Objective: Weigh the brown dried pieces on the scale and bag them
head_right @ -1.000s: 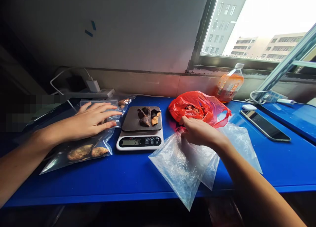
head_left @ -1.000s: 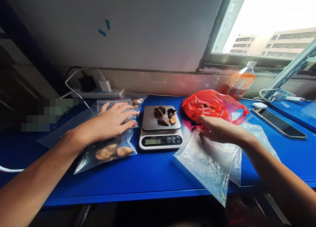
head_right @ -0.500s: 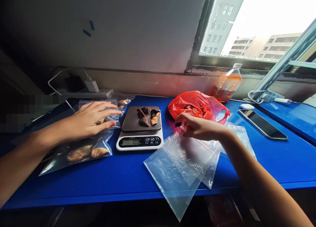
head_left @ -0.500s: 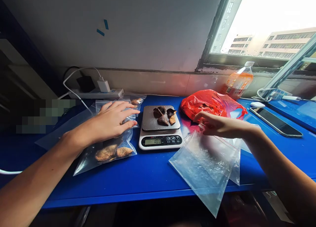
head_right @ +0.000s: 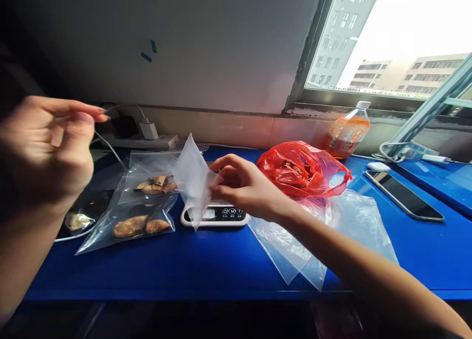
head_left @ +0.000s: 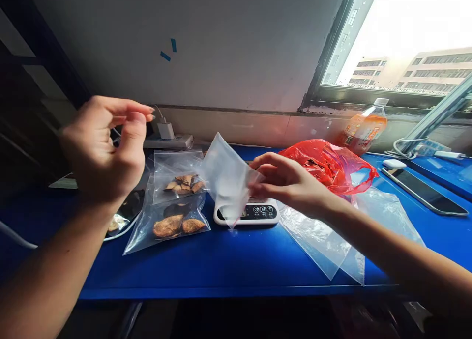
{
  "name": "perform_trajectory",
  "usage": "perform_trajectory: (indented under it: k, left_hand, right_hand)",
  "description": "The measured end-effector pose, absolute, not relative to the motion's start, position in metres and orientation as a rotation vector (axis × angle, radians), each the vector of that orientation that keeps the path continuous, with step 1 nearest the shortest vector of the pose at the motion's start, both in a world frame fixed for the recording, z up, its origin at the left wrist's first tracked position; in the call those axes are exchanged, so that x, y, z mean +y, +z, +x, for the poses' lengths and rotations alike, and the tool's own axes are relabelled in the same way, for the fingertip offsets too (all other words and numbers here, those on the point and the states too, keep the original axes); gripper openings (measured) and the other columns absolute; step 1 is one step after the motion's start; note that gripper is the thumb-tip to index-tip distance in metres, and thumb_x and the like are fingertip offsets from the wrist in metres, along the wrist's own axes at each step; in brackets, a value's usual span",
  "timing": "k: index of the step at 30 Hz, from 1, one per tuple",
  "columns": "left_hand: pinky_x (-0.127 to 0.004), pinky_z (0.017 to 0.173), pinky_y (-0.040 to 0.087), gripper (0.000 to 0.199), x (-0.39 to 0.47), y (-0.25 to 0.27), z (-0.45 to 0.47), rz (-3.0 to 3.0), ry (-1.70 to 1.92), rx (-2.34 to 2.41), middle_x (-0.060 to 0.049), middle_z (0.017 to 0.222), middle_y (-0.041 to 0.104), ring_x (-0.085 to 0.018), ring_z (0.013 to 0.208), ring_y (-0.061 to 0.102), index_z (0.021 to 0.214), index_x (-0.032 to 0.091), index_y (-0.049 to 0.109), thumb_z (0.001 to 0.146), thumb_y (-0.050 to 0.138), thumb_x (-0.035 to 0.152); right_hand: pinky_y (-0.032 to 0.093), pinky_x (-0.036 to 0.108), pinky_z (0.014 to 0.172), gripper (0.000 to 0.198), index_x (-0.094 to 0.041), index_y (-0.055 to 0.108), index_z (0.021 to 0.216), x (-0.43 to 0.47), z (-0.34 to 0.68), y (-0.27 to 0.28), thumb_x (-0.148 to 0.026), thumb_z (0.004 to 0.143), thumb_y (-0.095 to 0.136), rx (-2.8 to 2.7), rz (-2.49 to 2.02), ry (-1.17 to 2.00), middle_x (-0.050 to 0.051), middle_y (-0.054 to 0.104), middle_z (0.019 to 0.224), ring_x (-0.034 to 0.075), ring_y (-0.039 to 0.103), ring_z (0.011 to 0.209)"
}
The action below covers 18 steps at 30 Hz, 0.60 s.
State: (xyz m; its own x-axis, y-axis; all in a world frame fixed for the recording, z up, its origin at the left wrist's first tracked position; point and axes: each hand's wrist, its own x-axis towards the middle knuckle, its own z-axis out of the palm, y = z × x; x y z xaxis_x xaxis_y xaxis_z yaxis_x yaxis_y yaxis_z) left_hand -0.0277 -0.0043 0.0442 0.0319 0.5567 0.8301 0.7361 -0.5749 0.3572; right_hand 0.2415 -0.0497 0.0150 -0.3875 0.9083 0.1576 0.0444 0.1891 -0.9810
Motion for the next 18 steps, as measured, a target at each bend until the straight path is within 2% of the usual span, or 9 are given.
perform_trajectory:
  k: [2, 5, 9, 13, 18]
  left_hand:
    - [-0.040, 0.086, 0.049, 0.022, -0.011, 0.037, -0.022, -2.127, -1.639, -1.159, 0.002, 0.100, 0.066, -0.017, 0.093, 0.064, 0.108, 0.021, 0.061, 0.096, 0.046, 0.030]
    - [-0.033, 0.069, 0.051, 0.013, -0.019, 0.023, -0.008, -2.331, -1.454, -0.976, 0.003, 0.083, 0.065, -0.014, 0.075, 0.063, 0.100, 0.024, 0.062, 0.091, 0.055, 0.031]
    - [-0.026, 0.057, 0.050, 0.021, -0.020, 0.010, 0.005, -2.571, -1.371, -1.152, 0.002, 0.079, 0.066, -0.013, 0.065, 0.064, 0.097, 0.024, 0.058, 0.087, 0.065, 0.040]
    - [-0.026, 0.057, 0.049, 0.018, -0.015, 0.009, 0.005, -2.598, -1.308, -1.257, 0.001, 0.074, 0.067, -0.014, 0.063, 0.064, 0.089, 0.021, 0.061, 0.088, 0.064, 0.039]
    - [-0.028, 0.061, 0.049, 0.018, -0.015, 0.009, 0.003, -2.626, -1.197, -1.161, 0.001, 0.076, 0.068, -0.015, 0.065, 0.065, 0.086, 0.022, 0.064, 0.091, 0.059, 0.039]
  right_hand:
    - [0.054, 0.029, 0.071, 0.028, -0.019, 0.055, 0.095, -0.040, 0.222, 0.016, -0.023, 0.073, 0.071, -1.662, -0.876, 1.295, -0.001, 0.065, 0.081, 0.012, 0.064, 0.075]
    - [0.048, 0.024, 0.062, 0.016, -0.015, 0.058, 0.085, -0.027, 0.200, 0.021, -0.022, 0.074, 0.068, -1.709, -0.819, 1.220, -0.003, 0.061, 0.071, 0.008, 0.057, 0.065]
    - [0.045, 0.024, 0.063, 0.008, -0.014, 0.062, 0.080, -0.015, 0.187, 0.027, -0.018, 0.075, 0.065, -1.691, -0.811, 1.040, -0.002, 0.060, 0.070, 0.008, 0.054, 0.065]
    - [0.045, 0.023, 0.065, 0.003, -0.013, 0.062, 0.078, -0.012, 0.185, 0.025, -0.012, 0.075, 0.061, -1.668, -0.817, 0.927, -0.002, 0.062, 0.072, 0.008, 0.055, 0.067]
    - [0.046, 0.024, 0.066, 0.008, -0.014, 0.062, 0.082, -0.013, 0.183, 0.017, -0.022, 0.081, 0.061, -1.769, -0.783, 0.799, -0.001, 0.063, 0.074, 0.009, 0.056, 0.069]
